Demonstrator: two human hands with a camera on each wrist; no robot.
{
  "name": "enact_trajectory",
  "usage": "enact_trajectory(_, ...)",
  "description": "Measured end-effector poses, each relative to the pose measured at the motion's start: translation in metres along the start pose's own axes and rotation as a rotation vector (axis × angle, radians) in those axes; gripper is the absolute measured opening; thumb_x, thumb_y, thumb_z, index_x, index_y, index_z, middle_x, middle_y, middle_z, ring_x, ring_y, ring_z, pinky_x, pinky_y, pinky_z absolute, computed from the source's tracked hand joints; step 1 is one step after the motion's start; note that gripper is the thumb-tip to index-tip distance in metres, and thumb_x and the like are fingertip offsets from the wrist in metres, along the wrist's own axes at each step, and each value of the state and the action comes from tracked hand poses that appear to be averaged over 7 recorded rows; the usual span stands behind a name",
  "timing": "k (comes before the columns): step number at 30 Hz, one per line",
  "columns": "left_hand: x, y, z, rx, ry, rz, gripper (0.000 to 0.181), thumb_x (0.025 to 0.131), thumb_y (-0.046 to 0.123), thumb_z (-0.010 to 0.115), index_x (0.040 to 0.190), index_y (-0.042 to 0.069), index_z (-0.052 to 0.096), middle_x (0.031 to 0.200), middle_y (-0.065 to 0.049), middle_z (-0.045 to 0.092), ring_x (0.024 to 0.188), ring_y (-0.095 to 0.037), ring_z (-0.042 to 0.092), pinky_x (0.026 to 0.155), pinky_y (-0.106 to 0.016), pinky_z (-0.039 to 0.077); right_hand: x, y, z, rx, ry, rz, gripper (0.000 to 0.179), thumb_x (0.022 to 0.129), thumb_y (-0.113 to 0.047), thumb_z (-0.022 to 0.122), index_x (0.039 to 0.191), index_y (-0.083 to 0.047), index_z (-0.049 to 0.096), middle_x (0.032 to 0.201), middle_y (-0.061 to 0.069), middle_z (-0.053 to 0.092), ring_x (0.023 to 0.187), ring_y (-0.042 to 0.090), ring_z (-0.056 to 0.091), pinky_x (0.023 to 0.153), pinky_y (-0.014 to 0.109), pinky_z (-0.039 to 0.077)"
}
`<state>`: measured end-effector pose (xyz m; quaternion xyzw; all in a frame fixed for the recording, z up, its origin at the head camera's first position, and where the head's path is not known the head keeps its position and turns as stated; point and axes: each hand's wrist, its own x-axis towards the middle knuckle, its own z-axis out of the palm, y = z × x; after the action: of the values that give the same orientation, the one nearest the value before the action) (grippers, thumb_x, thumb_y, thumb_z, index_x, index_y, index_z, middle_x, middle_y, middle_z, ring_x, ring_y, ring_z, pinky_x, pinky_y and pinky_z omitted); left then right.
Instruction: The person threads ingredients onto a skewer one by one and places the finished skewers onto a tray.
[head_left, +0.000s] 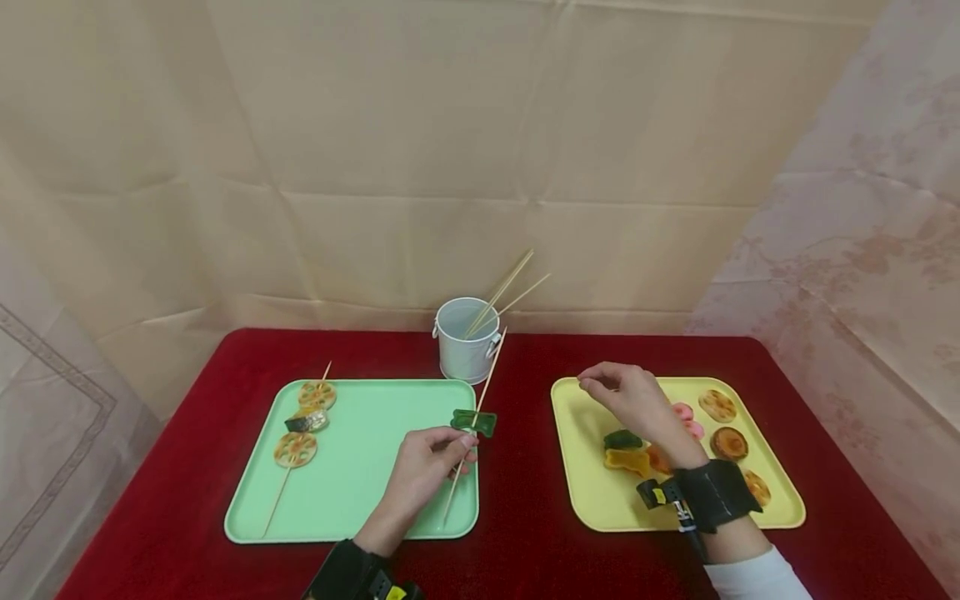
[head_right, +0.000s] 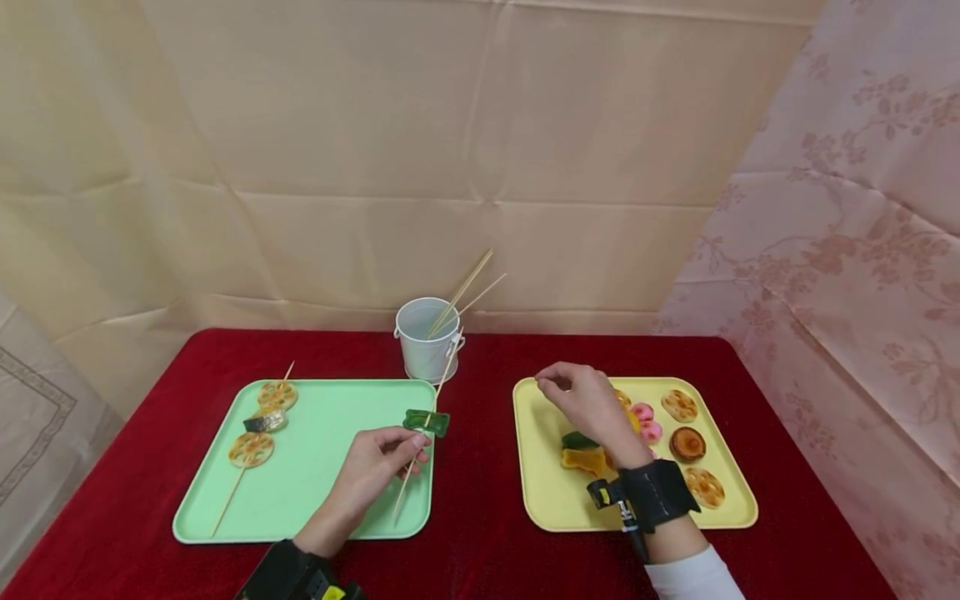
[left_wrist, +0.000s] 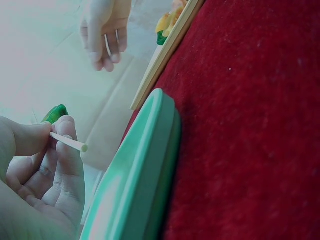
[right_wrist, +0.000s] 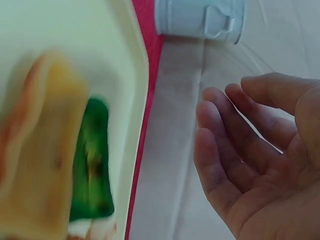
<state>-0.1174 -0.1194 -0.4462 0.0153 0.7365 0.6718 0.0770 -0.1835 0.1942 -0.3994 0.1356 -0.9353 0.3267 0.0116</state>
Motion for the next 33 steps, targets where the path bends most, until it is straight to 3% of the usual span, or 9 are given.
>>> enact_trajectory(7,-0.001,0.0,-0.004,0.022,0.017,-0.004,0.017,0.098,0.01,0.071,0.102,-0.006,0.077,0.08,-0.015,0.074,0.066,-0.017,0.068,0.059,-0.025,0.054,-0.005,0.017,-0.011,-0.148,-0.092,-0.029,0.013,0.097,-0.011,0.072,0.106,-0.004,0.076,0.094,0.003,0.074,0.075,0.017,0.058,0.067,0.034,0.049)
enact_trajectory(16,0.001,0.003,-0.01,0.028,0.021,-0.006,0.016,0.098,0.009,0.07,0.103,-0.004,0.078,0.081,-0.011,0.075,0.067,-0.016,0.068,0.06,-0.025,0.055,-0.016,0.03,-0.026,-0.192,-0.259,-0.062,0.01,0.093,-0.01,0.075,0.102,-0.008,0.078,0.095,-0.001,0.075,0.091,0.02,0.07,0.083,0.044,0.057)
enact_trajectory(27,0.003,0.001,-0.012,0.045,0.002,-0.012,0.015,0.098,0.009,0.068,0.102,-0.003,0.078,0.081,-0.013,0.075,0.068,-0.018,0.07,0.061,-0.025,0.055,-0.024,0.033,-0.026,-0.252,-0.299,-0.065,0.005,0.089,-0.008,0.077,0.093,-0.011,0.078,0.086,-0.006,0.07,0.079,0.011,0.061,0.076,0.037,0.055)
enact_trajectory(33,0.003,0.002,-0.012,0.046,0.005,-0.014,0.015,0.099,0.009,0.069,0.102,-0.002,0.078,0.081,-0.012,0.075,0.068,-0.016,0.069,0.061,-0.024,0.055,-0.023,0.035,-0.024,-0.287,-0.308,-0.076,0.008,0.086,-0.004,0.079,0.091,-0.011,0.076,0.084,-0.006,0.069,0.077,0.012,0.059,0.075,0.039,0.054)
